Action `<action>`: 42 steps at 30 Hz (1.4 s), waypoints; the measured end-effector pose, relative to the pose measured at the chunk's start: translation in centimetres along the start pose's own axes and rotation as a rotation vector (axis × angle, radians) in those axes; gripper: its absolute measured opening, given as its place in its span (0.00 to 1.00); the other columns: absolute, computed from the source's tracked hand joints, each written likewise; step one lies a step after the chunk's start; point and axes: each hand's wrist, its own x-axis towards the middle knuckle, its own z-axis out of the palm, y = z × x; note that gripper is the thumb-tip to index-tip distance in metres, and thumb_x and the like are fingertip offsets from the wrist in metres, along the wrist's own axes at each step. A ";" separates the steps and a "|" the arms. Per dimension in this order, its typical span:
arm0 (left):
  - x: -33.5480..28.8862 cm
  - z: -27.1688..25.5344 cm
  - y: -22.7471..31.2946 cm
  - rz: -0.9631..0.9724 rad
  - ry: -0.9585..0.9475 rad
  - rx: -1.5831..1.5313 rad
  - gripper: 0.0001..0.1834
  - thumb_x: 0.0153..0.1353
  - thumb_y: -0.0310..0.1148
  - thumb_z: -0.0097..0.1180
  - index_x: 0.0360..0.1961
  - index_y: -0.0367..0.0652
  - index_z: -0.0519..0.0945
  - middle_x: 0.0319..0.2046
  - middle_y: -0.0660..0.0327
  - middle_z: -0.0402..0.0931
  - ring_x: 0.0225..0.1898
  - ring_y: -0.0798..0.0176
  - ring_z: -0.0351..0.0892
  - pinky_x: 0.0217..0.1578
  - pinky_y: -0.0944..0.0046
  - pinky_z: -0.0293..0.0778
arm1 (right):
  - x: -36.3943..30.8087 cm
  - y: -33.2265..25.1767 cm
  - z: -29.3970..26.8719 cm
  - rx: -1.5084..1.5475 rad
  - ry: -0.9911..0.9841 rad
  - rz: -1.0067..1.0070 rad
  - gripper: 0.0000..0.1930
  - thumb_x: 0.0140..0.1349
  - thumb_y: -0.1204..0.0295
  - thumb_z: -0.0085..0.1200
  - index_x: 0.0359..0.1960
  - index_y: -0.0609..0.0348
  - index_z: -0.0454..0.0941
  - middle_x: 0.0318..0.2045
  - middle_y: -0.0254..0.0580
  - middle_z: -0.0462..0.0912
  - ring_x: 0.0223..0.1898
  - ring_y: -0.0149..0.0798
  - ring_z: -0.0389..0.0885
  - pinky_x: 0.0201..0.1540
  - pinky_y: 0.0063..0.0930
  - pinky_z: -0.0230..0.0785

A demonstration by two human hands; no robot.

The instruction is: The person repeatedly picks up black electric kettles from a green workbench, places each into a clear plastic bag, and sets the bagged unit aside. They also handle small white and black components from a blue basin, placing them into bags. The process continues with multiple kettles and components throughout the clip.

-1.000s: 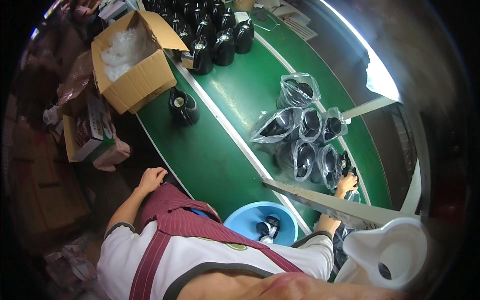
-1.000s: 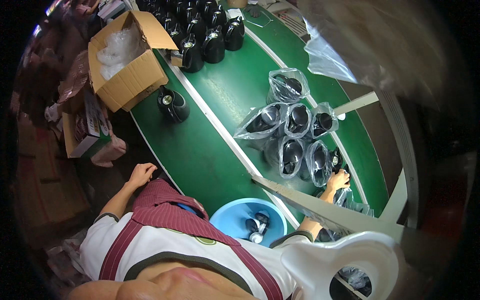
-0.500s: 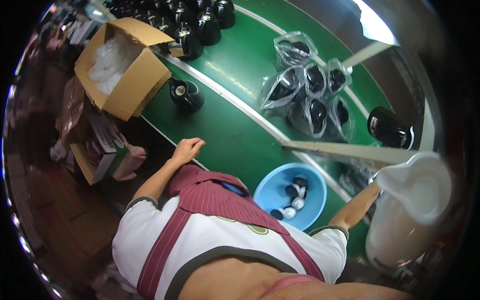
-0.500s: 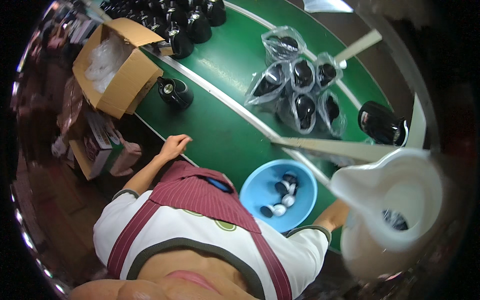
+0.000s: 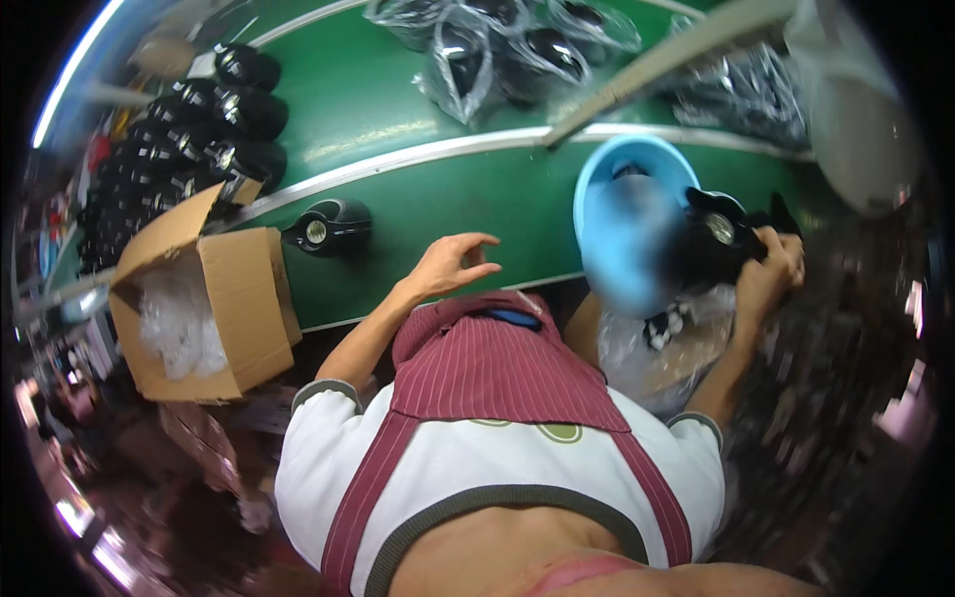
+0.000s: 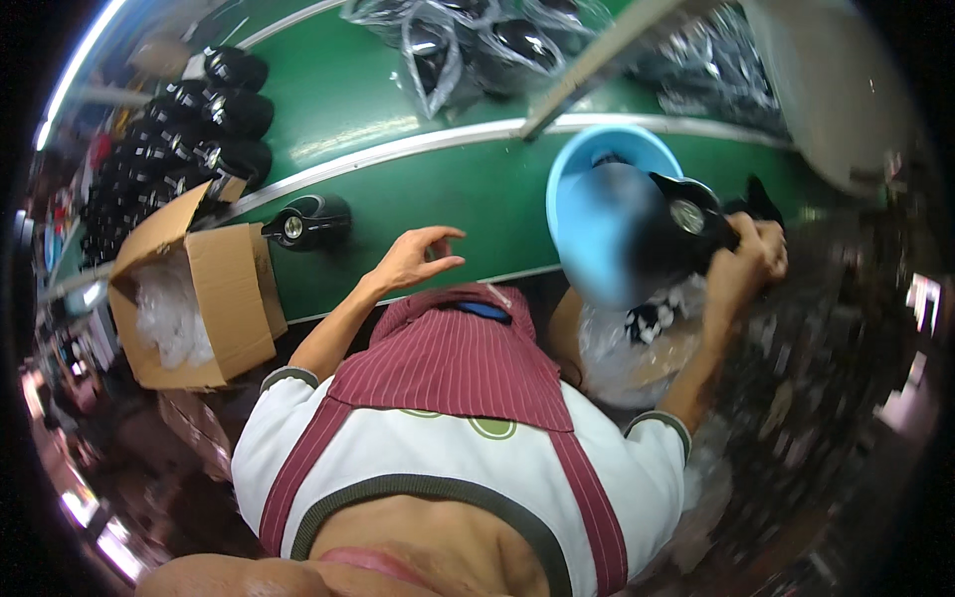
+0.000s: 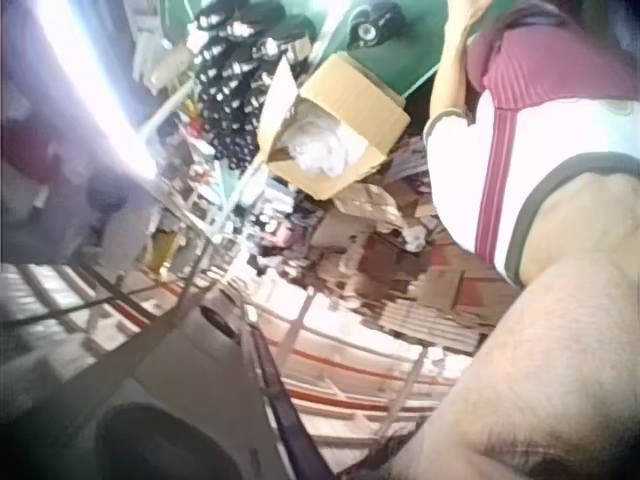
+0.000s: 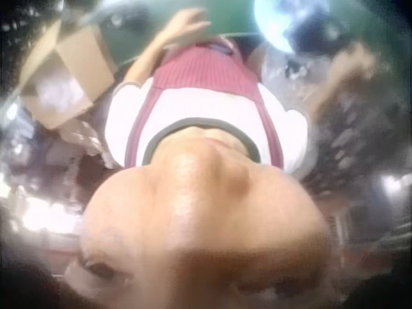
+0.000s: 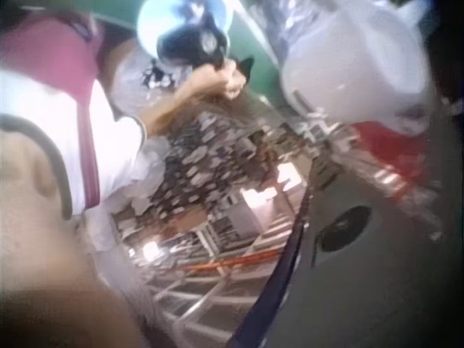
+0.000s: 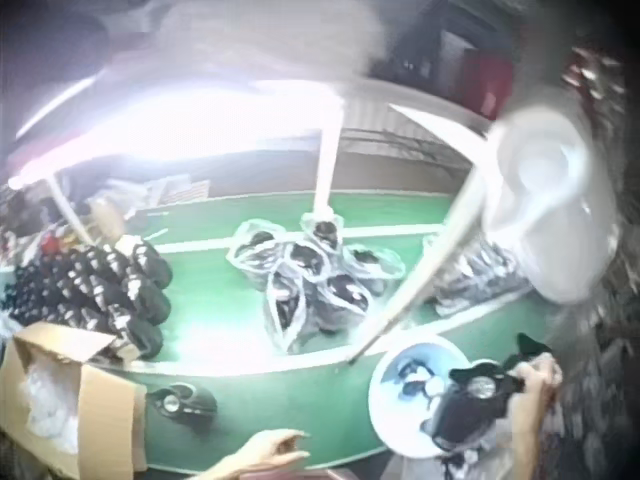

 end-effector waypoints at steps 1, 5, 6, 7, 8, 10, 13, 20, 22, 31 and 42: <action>-0.2 -0.1 1.6 0.059 -0.067 0.001 0.37 0.58 0.44 0.71 0.66 0.42 0.73 0.50 0.53 0.80 0.48 0.58 0.82 0.48 0.57 0.79 | -1.3 -2.7 -1.1 0.079 0.030 -0.009 0.15 0.44 0.86 0.53 0.32 0.59 0.85 0.31 0.45 0.79 0.40 0.51 0.80 0.47 0.41 0.70; -2.0 0.2 7.4 0.311 -0.003 -0.111 0.72 0.38 0.46 0.84 0.79 0.48 0.45 0.70 0.44 0.52 0.72 0.44 0.57 0.67 0.45 0.66 | -6.5 -13.0 0.4 0.443 0.027 -0.014 0.15 0.41 0.84 0.53 0.30 0.55 0.86 0.31 0.44 0.78 0.41 0.50 0.77 0.48 0.45 0.61; -2.2 0.6 7.0 0.358 0.065 -0.127 0.72 0.38 0.42 0.85 0.78 0.47 0.46 0.69 0.45 0.54 0.71 0.45 0.60 0.67 0.46 0.67 | -7.7 -15.7 2.0 0.564 0.017 -0.004 0.13 0.42 0.83 0.53 0.29 0.54 0.85 0.32 0.44 0.77 0.41 0.48 0.75 0.48 0.43 0.60; -2.2 1.0 6.1 0.319 0.137 -0.255 0.71 0.37 0.36 0.84 0.77 0.44 0.46 0.68 0.46 0.58 0.68 0.48 0.64 0.66 0.48 0.69 | -8.4 -18.1 3.3 0.642 0.013 -0.033 0.11 0.42 0.82 0.54 0.27 0.54 0.83 0.31 0.42 0.75 0.40 0.48 0.75 0.47 0.44 0.60; -2.0 1.5 5.4 0.291 0.203 -0.389 0.69 0.36 0.30 0.84 0.76 0.42 0.47 0.67 0.48 0.62 0.65 0.50 0.69 0.65 0.50 0.70 | -9.3 -20.3 5.6 0.697 0.018 -0.022 0.09 0.43 0.81 0.54 0.26 0.53 0.82 0.29 0.40 0.73 0.39 0.47 0.73 0.47 0.44 0.60; -1.6 0.8 2.6 0.274 0.246 -0.359 0.68 0.36 0.25 0.84 0.74 0.37 0.48 0.62 0.50 0.69 0.62 0.53 0.74 0.63 0.53 0.73 | -10.1 -23.5 9.8 0.780 -0.070 0.027 0.09 0.47 0.81 0.54 0.27 0.52 0.83 0.32 0.38 0.71 0.44 0.46 0.72 0.60 0.55 0.56; 0.3 -1.0 -5.5 0.117 0.420 -0.046 0.65 0.31 0.35 0.88 0.70 0.35 0.60 0.59 0.52 0.72 0.58 0.55 0.76 0.60 0.57 0.73 | -10.1 -28.1 15.7 0.764 -0.025 -0.013 0.07 0.49 0.79 0.55 0.27 0.50 0.82 0.33 0.39 0.73 0.45 0.46 0.73 0.62 0.55 0.56; 2.9 -0.9 -9.4 0.152 0.593 0.021 0.62 0.33 0.35 0.87 0.68 0.36 0.61 0.62 0.51 0.69 0.61 0.54 0.72 0.64 0.56 0.69 | -7.8 -30.4 20.6 0.683 -0.060 -0.213 0.11 0.58 0.66 0.62 0.42 0.50 0.83 0.39 0.44 0.78 0.52 0.47 0.75 0.65 0.58 0.56; 2.0 -0.8 -10.5 0.176 0.622 0.009 0.63 0.32 0.33 0.87 0.70 0.37 0.60 0.64 0.51 0.65 0.64 0.52 0.70 0.66 0.55 0.67 | -7.1 -26.4 18.5 1.020 -0.090 -0.245 0.19 0.56 0.62 0.67 0.48 0.51 0.82 0.45 0.45 0.80 0.54 0.48 0.76 0.64 0.52 0.60; 0.8 -0.3 -6.7 0.033 0.603 0.093 0.64 0.30 0.29 0.86 0.71 0.39 0.61 0.63 0.52 0.69 0.60 0.52 0.75 0.63 0.57 0.72 | -13.4 -7.4 37.3 0.369 -0.318 0.813 0.52 0.58 0.60 0.71 0.74 0.65 0.45 0.66 0.71 0.59 0.67 0.71 0.61 0.68 0.54 0.61; 0.2 -1.3 -2.4 0.050 0.573 0.367 0.59 0.30 0.30 0.80 0.70 0.48 0.65 0.65 0.50 0.65 0.69 0.40 0.63 0.69 0.40 0.61 | -8.5 -14.6 16.3 1.415 -0.471 0.363 0.43 0.52 0.67 0.75 0.69 0.60 0.66 0.61 0.51 0.74 0.57 0.49 0.78 0.53 0.34 0.79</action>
